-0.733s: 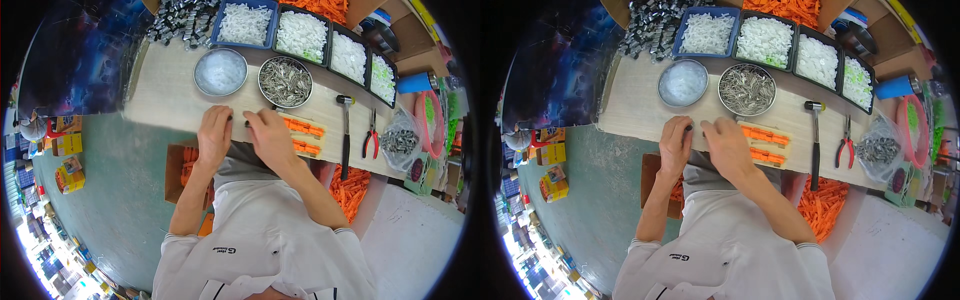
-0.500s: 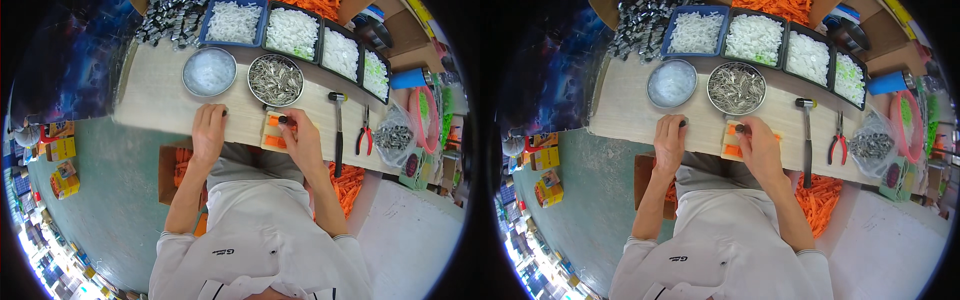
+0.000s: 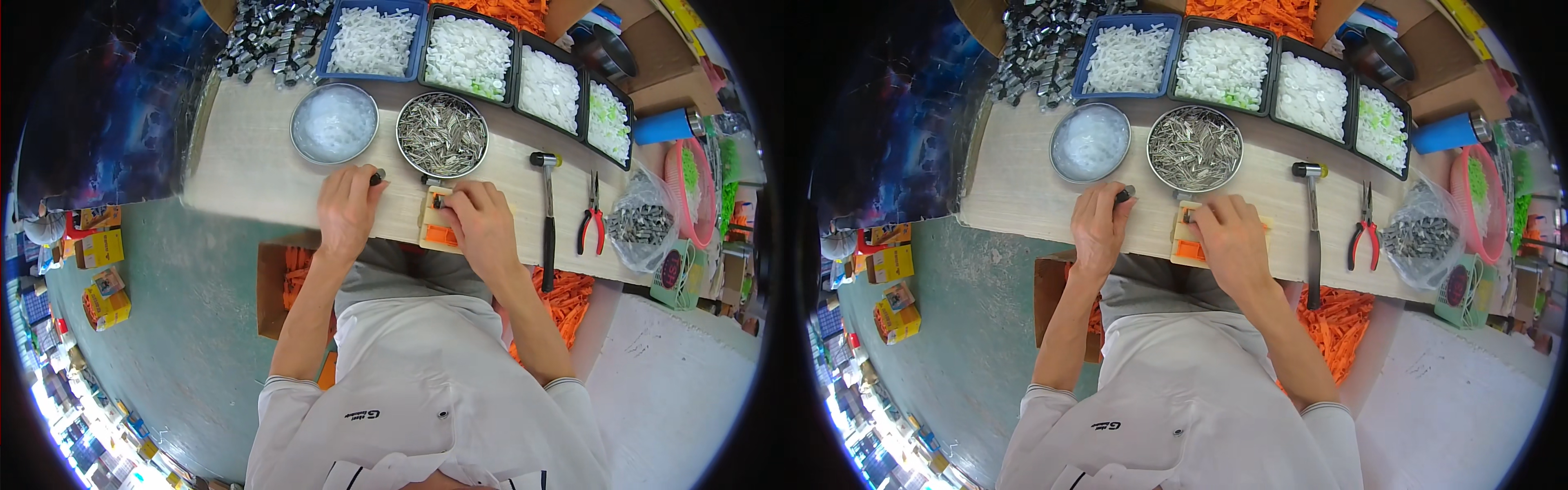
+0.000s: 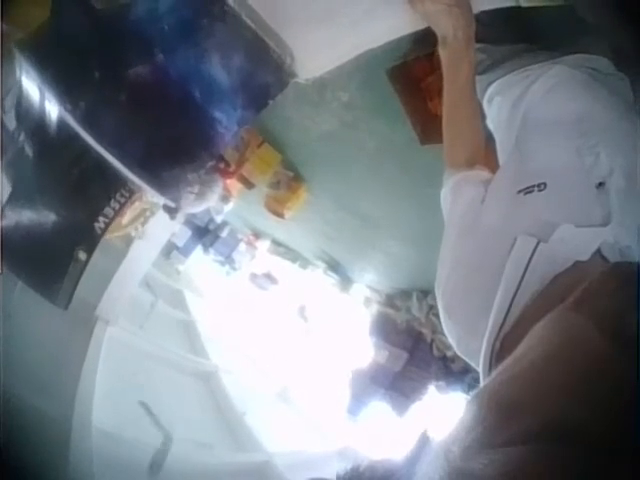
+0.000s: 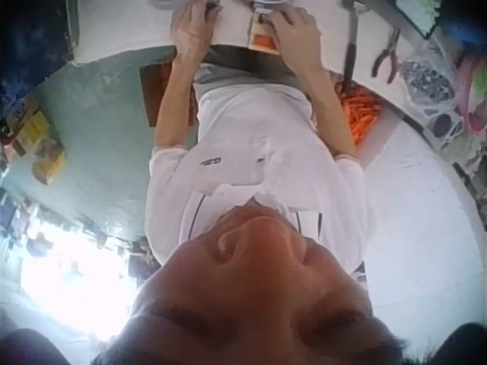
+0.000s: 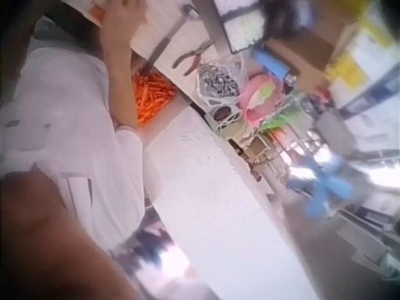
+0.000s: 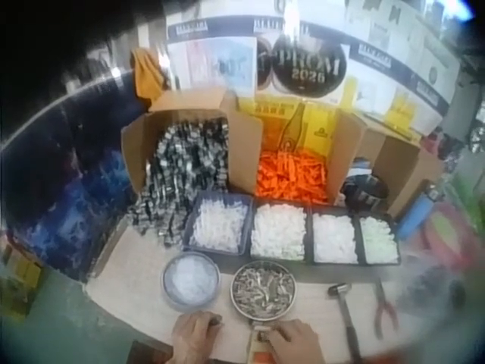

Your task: Assembling small orange plastic components by manually inserting metal and plastic pins.

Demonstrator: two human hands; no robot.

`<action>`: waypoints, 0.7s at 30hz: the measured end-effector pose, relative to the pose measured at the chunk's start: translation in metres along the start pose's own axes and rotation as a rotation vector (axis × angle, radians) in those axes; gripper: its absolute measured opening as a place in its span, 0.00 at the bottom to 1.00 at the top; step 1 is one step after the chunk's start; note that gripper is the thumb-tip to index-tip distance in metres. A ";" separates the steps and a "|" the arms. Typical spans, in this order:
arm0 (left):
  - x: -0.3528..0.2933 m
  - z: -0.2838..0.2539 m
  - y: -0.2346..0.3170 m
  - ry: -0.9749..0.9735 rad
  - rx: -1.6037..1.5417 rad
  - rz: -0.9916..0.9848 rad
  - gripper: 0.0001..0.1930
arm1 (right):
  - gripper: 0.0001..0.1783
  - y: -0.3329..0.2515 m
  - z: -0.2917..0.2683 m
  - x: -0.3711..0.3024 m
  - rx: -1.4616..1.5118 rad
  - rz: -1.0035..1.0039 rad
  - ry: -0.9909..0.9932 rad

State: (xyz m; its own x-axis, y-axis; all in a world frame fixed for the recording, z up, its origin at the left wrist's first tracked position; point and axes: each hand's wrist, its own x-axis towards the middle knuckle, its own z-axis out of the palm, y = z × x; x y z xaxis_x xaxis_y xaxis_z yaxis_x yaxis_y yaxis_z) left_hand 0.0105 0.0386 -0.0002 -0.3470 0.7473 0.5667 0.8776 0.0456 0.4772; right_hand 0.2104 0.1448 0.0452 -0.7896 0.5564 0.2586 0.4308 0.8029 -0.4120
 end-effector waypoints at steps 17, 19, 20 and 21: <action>-0.034 -0.005 0.077 -0.154 -0.524 -0.195 0.11 | 0.28 0.011 -0.005 -0.024 -0.170 -0.135 0.030; -0.031 0.004 0.075 -0.157 -0.502 -0.083 0.12 | 0.30 0.017 -0.006 -0.020 0.068 -0.062 0.092; -0.031 0.008 0.077 -0.162 -0.414 -0.063 0.11 | 0.30 0.021 -0.009 -0.014 0.063 -0.062 0.096; -0.030 0.011 0.077 -0.165 -0.323 -0.043 0.11 | 0.27 0.027 -0.012 -0.002 0.113 -0.023 0.168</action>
State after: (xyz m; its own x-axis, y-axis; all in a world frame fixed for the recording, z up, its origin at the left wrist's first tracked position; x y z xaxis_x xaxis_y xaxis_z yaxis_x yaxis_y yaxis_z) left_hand 0.0922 0.0269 0.0124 -0.2998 0.8473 0.4384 0.7046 -0.1132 0.7005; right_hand 0.2292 0.1675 0.0445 -0.7103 0.5740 0.4074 0.3546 0.7918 -0.4972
